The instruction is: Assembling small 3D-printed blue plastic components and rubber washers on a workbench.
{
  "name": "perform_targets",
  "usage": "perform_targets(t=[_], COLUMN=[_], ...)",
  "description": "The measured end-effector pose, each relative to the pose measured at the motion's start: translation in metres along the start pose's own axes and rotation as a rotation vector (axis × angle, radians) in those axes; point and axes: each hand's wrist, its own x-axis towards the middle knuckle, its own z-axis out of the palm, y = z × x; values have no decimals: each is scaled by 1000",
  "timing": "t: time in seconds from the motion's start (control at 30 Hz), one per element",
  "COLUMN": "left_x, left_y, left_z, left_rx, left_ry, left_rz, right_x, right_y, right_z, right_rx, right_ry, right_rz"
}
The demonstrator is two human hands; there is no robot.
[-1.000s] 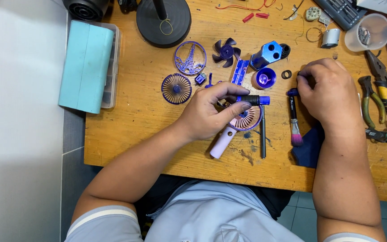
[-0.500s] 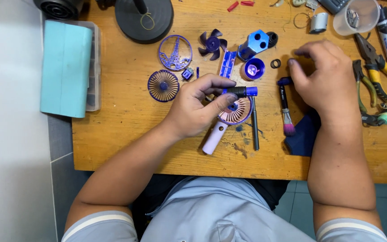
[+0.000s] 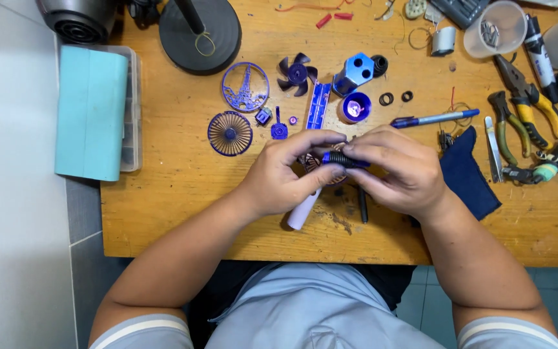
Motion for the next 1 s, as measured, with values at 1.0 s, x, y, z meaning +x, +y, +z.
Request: perform_targets(t=[1.0], left_x=[-1], left_y=[-12], left_z=[-2], left_rx=[57], left_ry=[71], left_rz=[85], right_x=[5], right_y=[0], right_z=[-3], right_rx=[-21], right_ry=[7], right_rz=[-9])
